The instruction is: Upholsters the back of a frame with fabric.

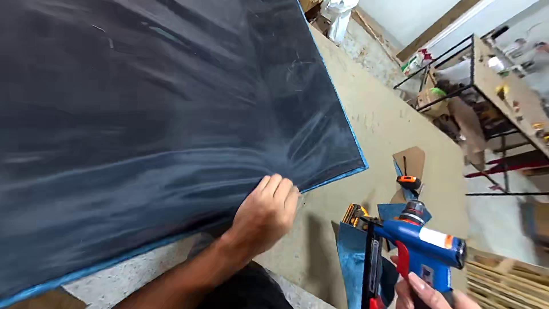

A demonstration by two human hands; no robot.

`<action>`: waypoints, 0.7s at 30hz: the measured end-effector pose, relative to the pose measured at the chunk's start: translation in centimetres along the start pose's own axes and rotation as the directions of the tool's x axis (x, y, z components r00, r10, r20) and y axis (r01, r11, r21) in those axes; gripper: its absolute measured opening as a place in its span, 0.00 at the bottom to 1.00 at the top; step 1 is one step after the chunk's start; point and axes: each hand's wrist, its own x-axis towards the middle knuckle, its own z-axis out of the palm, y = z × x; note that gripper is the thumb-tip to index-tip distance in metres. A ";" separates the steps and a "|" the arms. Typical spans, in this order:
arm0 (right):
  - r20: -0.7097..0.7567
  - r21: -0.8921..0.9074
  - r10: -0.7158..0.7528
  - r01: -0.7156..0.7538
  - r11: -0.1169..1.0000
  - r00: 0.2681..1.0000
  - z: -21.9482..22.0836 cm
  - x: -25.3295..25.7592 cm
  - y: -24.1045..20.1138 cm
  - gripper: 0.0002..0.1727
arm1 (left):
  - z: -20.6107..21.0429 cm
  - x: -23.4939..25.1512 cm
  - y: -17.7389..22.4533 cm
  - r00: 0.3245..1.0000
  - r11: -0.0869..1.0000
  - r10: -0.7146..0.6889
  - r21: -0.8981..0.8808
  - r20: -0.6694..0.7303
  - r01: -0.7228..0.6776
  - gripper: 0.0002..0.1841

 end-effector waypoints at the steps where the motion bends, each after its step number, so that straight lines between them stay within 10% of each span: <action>1: -0.042 -0.077 0.022 -0.026 0.997 0.999 0.7 1.1 -1.7 0.16 | -0.2 -0.1 -0.2 1.000 0.999 0.026 -0.029 0.012 -0.026 0.12; 9: -0.218 -0.506 -0.062 -0.058 0.861 0.974 2.6 9.9 -7.8 0.24 | 0.0 2.6 1.0 0.974 0.996 -0.076 0.060 0.213 0.064 0.15; 21: -0.185 -0.600 -0.006 -0.108 0.793 0.983 2.5 10.9 -8.0 0.25 | 0.5 3.0 0.7 0.970 0.994 0.078 -0.087 0.232 -0.059 0.15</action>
